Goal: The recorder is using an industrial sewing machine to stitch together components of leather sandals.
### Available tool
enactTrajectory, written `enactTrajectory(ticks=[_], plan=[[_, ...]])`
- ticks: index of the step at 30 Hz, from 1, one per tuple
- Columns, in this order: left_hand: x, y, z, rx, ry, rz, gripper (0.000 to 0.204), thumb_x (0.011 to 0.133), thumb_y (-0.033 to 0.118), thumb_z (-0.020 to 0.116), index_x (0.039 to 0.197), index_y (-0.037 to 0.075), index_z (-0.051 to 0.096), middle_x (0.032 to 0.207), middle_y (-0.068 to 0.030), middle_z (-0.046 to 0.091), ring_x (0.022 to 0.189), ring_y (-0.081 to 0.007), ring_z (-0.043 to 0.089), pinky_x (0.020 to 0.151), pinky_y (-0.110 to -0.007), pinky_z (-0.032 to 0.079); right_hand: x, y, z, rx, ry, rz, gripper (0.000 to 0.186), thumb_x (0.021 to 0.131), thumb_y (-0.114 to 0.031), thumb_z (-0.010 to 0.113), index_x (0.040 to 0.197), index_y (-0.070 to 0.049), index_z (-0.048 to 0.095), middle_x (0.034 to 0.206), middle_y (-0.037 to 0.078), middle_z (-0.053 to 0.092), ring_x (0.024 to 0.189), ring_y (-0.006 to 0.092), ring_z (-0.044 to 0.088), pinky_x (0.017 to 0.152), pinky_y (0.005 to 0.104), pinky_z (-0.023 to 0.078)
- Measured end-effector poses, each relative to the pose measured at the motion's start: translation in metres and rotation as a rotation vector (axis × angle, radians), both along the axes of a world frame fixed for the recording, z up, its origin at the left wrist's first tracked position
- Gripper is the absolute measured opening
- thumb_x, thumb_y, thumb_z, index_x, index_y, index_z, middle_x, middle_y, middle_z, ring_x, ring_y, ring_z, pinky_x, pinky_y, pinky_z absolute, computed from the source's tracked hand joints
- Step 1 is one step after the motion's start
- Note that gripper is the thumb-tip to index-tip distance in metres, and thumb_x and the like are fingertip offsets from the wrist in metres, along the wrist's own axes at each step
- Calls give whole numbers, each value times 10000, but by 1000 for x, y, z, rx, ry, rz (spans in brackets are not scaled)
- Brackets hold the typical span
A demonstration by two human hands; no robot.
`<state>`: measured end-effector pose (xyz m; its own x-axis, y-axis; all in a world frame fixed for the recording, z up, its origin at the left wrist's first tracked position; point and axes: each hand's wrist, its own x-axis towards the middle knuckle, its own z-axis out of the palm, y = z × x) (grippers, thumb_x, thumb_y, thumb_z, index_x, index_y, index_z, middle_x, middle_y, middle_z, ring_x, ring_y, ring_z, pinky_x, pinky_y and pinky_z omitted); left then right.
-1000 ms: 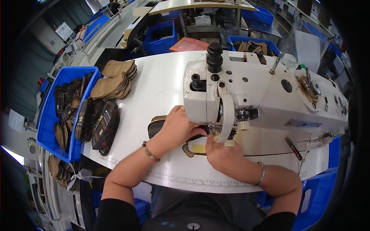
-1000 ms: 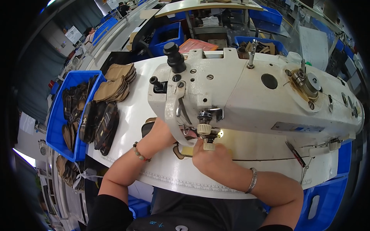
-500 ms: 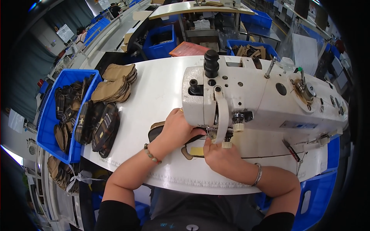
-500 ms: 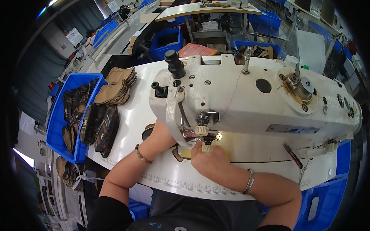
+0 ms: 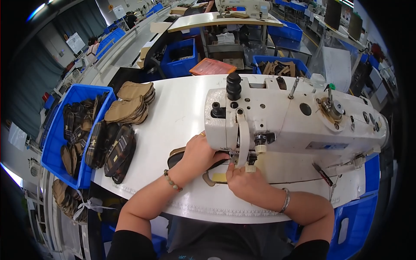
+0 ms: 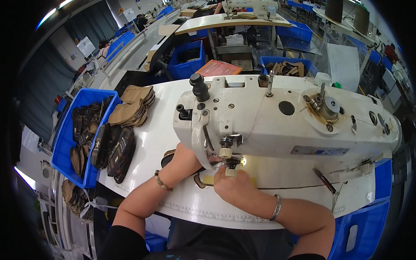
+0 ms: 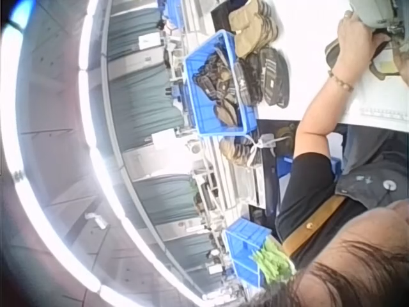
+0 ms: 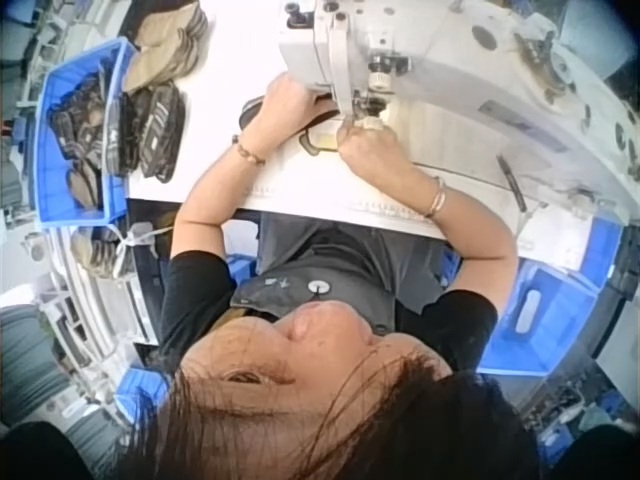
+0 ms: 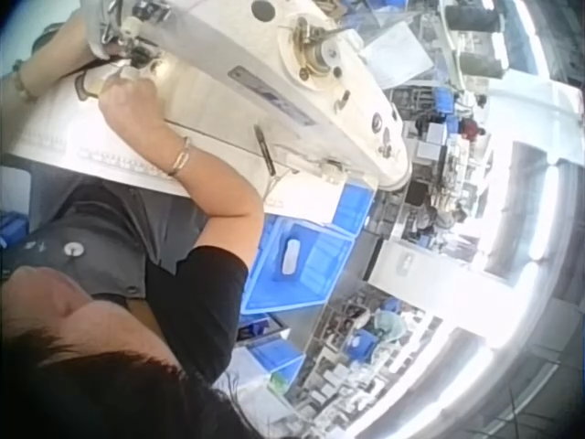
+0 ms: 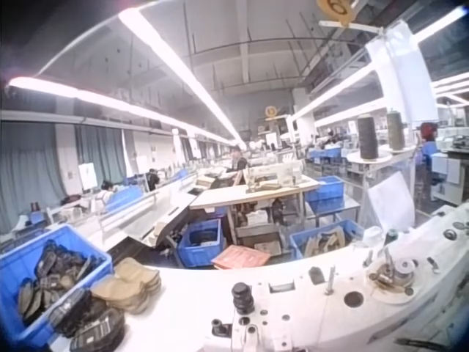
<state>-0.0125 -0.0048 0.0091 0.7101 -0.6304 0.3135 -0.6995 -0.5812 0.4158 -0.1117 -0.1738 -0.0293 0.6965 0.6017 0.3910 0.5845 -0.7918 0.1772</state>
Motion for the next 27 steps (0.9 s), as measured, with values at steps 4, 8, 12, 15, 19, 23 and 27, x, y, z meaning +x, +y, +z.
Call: enactTrajectory(ticks=[4,8,12,15,19,23,27], plan=[[4,3,1,77,48,-12,352,690,234,825,1012,132,725,908,-113,674,836,-299,649,710,-394,536,1,-2,-3,-61,-10,-7,394,708,-109,622,1037,98,682,416,-31,468,339,92,442,386,280,323],[3,4,10,131,38,-36,290,737,274,802,986,141,739,873,-99,672,827,-296,649,703,-395,530,1,-3,0,3,-8,-25,386,706,-109,626,1029,94,684,418,-32,458,346,98,444,390,279,326],[3,6,4,103,95,-7,242,747,244,792,962,141,750,869,-93,679,832,-294,648,697,-388,527,2,-4,0,8,-26,1,375,699,-110,633,1012,91,683,441,-18,495,370,105,481,402,285,357],[1,8,-2,25,50,-32,232,738,212,790,952,130,754,885,-94,687,839,-308,644,727,-399,522,2,-3,1,5,-8,9,376,698,-111,635,1015,88,677,490,3,547,405,119,523,414,296,387],[9,5,-14,-78,-97,-154,248,709,185,794,938,99,750,898,-108,691,858,-335,636,771,-424,508,0,-2,4,-14,66,-8,384,694,-107,636,1030,75,674,593,31,603,484,144,577,429,307,417],[13,5,-10,-191,53,-191,287,680,156,803,952,87,740,928,-126,690,886,-350,625,765,-423,507,1,-3,6,-58,62,-22,379,687,-104,638,1026,61,679,635,41,606,526,151,586,435,305,422],[14,5,-10,-174,7,-169,314,670,142,805,971,90,734,947,-136,688,889,-358,622,763,-417,514,0,-3,4,-53,3,-26,386,671,-108,643,1021,48,684,652,42,602,553,158,590,447,304,430]])
